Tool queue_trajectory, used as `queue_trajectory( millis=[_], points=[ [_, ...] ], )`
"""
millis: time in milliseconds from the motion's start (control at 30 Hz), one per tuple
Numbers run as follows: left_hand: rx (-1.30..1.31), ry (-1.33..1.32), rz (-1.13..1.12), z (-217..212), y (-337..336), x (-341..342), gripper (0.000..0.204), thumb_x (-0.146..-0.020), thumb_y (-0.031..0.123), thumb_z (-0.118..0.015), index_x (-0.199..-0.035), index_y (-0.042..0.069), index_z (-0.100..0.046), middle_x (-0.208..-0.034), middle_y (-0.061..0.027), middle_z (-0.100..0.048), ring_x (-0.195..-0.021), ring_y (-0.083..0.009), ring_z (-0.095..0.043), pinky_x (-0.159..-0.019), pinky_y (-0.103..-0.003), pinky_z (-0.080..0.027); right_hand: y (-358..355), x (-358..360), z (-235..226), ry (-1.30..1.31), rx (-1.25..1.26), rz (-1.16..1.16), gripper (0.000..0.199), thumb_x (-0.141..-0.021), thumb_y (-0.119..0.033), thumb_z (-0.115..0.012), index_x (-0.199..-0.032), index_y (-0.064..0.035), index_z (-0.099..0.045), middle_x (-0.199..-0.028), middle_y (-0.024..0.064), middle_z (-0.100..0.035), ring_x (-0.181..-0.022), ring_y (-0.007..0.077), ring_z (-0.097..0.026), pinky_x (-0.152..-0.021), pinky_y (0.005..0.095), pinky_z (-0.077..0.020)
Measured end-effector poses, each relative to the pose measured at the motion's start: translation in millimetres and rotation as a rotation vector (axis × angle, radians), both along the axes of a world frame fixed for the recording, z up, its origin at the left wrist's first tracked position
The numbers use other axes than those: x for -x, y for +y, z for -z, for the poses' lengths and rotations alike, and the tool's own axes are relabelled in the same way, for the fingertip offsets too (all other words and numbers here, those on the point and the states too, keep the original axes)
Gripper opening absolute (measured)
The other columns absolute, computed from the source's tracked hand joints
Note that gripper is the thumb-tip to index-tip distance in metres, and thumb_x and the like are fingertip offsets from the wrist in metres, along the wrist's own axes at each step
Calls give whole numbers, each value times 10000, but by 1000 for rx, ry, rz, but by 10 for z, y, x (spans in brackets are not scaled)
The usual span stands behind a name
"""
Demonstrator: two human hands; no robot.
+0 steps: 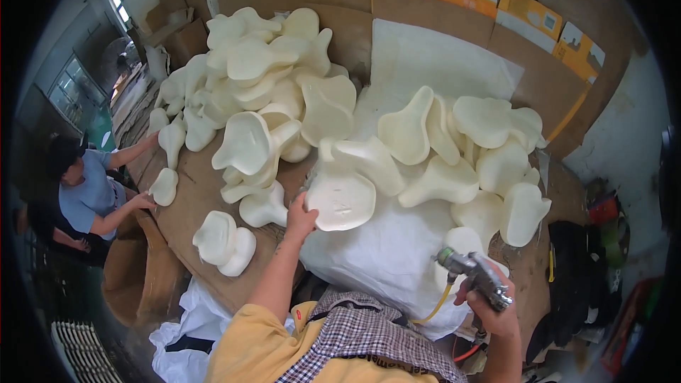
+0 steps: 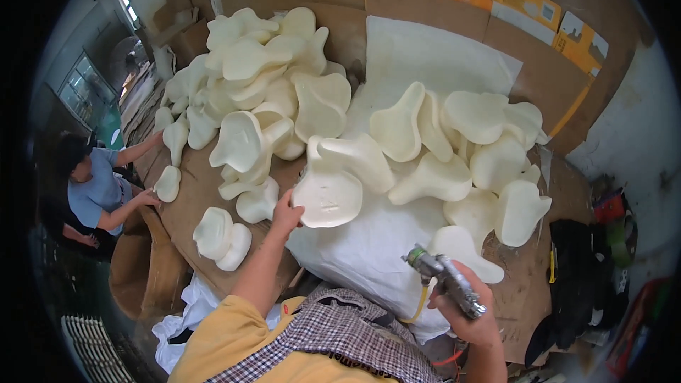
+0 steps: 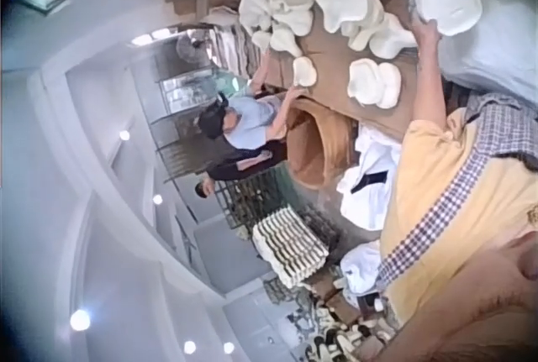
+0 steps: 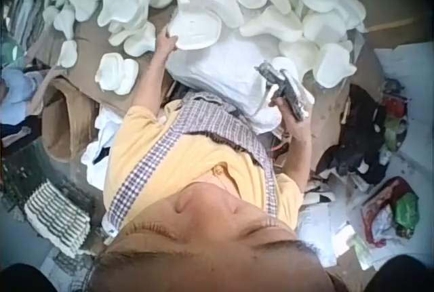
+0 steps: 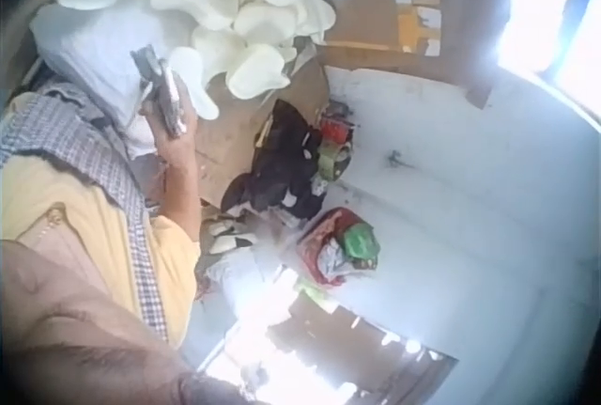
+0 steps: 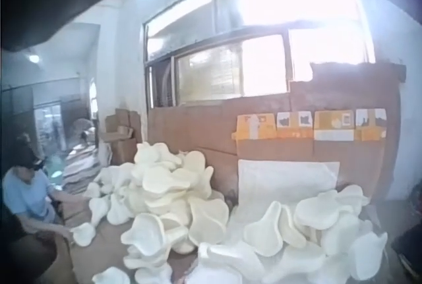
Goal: The recorder is sorting foam bicycle seat cushions and placing them into a large collection bag.
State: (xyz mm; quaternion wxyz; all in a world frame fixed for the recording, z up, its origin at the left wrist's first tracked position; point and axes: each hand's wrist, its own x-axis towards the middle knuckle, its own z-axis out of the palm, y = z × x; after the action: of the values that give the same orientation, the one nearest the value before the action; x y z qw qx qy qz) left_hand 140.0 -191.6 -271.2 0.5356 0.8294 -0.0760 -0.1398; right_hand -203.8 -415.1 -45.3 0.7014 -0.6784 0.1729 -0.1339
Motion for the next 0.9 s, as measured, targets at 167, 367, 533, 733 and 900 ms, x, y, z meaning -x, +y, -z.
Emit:
queue_trajectory(
  millis=[167,367,533,733,900],
  points=[
    [977,235,-349,-388,60,-415,409,-825,227,-639,-1161,65,-472,-1030,-92,-576,-816,-226,-622,-565,-327,-550,-38,-54,75,-127,38,186,615,-807,-196,-654,-1297,67,-392,-870,129,-614,-771,184,-605,-726,328,-491],
    [169,589,-330,189,-705,-575,447,-789,381,-678,-1002,28,-506,-916,-128,-534,-677,-248,-531,-491,-390,-459,57,-43,220,10,42,202,651,-804,-283,-679,-1300,35,-401,-858,130,-622,-774,197,-615,-729,326,-493],
    [393,782,-355,746,-1173,-527,541,-762,188,-670,-1207,80,-382,-1088,-162,-534,-794,-316,-598,-530,-407,-503,128,-60,165,78,33,132,647,-799,-262,-684,-1298,40,-402,-868,130,-621,-782,194,-614,-737,317,-490],
    [261,385,-193,382,-1191,-106,564,-740,72,-620,-1267,108,-421,-1094,-157,-535,-828,-255,-607,-595,-383,-520,-47,0,41,238,87,93,561,-781,-35,-660,-1291,13,-432,-908,97,-626,-849,149,-600,-773,296,-481],
    [-14,-31,-103,677,-938,-67,565,-754,26,-597,-1296,112,-461,-852,-79,-586,-561,-138,-555,-468,-278,-477,-190,-254,16,215,207,-11,540,-775,-15,-644,-1273,28,-440,-876,96,-627,-793,147,-610,-736,288,-492]
  ],
)
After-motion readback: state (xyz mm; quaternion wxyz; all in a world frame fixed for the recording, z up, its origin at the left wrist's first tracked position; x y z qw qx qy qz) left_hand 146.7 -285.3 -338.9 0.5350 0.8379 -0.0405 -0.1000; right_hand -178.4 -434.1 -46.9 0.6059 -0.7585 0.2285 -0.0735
